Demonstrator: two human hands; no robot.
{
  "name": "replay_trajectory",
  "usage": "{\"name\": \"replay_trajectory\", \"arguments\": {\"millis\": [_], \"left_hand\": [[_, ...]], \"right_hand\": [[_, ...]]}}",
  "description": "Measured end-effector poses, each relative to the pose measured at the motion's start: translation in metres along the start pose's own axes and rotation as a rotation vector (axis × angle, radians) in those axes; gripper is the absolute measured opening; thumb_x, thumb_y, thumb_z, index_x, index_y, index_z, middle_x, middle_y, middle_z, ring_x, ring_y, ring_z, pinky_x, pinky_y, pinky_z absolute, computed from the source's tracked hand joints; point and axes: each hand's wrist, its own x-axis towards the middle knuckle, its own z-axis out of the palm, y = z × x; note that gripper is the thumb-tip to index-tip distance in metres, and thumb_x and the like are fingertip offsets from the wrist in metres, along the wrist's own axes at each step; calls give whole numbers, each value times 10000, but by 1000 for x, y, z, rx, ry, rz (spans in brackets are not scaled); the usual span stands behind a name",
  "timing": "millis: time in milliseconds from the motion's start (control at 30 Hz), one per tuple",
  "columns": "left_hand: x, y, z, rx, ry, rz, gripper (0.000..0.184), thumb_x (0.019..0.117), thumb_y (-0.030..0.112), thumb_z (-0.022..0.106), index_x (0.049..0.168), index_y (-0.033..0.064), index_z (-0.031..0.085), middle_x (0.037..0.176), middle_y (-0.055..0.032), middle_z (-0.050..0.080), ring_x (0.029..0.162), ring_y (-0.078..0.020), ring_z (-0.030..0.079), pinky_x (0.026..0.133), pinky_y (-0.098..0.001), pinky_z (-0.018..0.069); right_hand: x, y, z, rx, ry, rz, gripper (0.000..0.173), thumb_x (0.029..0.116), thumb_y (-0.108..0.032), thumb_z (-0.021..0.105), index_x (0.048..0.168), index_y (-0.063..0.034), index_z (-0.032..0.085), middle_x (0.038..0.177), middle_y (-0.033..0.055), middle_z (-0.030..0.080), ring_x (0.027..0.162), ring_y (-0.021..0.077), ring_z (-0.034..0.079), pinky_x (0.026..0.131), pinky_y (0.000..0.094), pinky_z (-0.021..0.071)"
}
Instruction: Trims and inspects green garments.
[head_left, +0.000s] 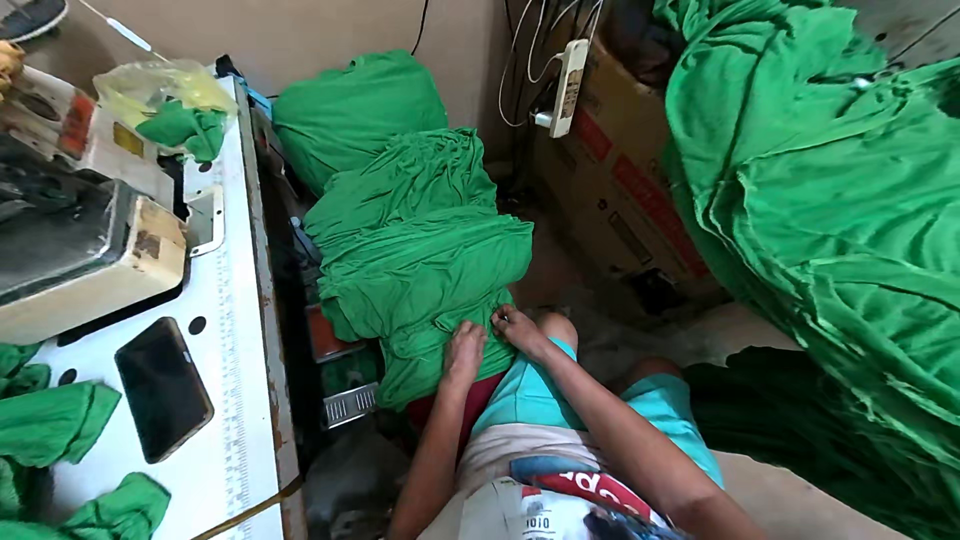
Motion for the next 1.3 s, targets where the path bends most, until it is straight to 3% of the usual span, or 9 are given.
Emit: {"name": "replay_trajectory", "arguments": {"millis": [100, 233, 333, 467, 633, 833, 933, 1167, 1300], "left_hand": [[3, -2, -3, -140, 30, -81, 284, 1067, 116, 474, 1210, -42, 662, 1205, -208, 679, 1116, -311, 677, 1014, -458, 522], [1, -27, 2, -677, 266, -130, 239, 1070, 65, 442, 1183, -109, 561, 982, -179, 681, 799, -205, 704, 759, -364, 609], [-2, -28, -1, -561, 215, -36, 393, 947, 38, 640, 1306, -69, 521, 1250, -206, 622, 1044, -261, 685, 855, -398, 601], [1, -7, -5, -51, 117, -24, 455, 918, 163, 679, 1364, 109, 607, 1418, -113, 591, 1382, -327, 464, 1120, -571, 326], [15, -12, -7, -155, 131, -148, 292, 1070, 215, 508, 1267, 81, 678, 1262, -115, 684, 1273, -285, 565, 1161, -563, 273], [21, -7, -3, 40, 176, -164, 281, 1047, 215, 540, 1261, 122, 696, 1300, -98, 672, 1309, -301, 539, 1155, -576, 266], [18, 2, 3, 199, 297, -96, 322, 1005, 163, 596, 1311, 87, 663, 1367, -159, 618, 1274, -370, 558, 1058, -565, 394], [26, -7, 9, -210, 195, -17, 300, 1033, 155, 535, 1234, -44, 635, 1218, -228, 637, 973, -281, 685, 906, -404, 561], [32, -6, 2, -139, 101, -40, 376, 1009, 290, 636, 1281, 31, 666, 1373, -192, 586, 1213, -307, 607, 1053, -425, 497]], "right_hand": [[-2, 3, -1, -17, 20, -44, 291, 1082, -192, 476, 1277, 9, 554, 1061, 167, 643, 879, 227, 642, 811, 406, 535], [-8, 7, -2, -123, 4, -178, 559, 883, -187, 788, 1316, 38, 514, 1188, 211, 605, 1045, 312, 620, 937, 480, 522], [-26, -14, 4, -467, 43, -79, 546, 867, -33, 717, 1369, 44, 517, 1445, 286, 481, 1237, 440, 581, 1014, 579, 505], [-29, -19, -2, -520, 136, -36, 349, 988, -71, 580, 1324, 24, 594, 1373, 252, 582, 1242, 408, 600, 1052, 560, 481], [-8, -4, -28, -227, 151, -79, 278, 1062, -132, 495, 1283, 15, 579, 1176, 223, 654, 1017, 330, 672, 909, 499, 539], [11, -2, -34, -220, 49, -30, 282, 1061, -118, 500, 1311, 4, 547, 1232, 222, 620, 1058, 317, 645, 933, 491, 520], [14, -2, -33, -263, 33, -15, 283, 1062, -125, 500, 1313, -6, 555, 1234, 226, 626, 1086, 330, 645, 951, 501, 513], [10, 2, -33, -201, 57, -81, 342, 1018, -186, 624, 1292, 10, 571, 1146, 211, 655, 1062, 322, 645, 972, 495, 506], [10, 2, -26, -197, 132, -84, 288, 1006, -128, 609, 1263, 0, 593, 1111, 195, 671, 1041, 317, 658, 955, 503, 520]]}}
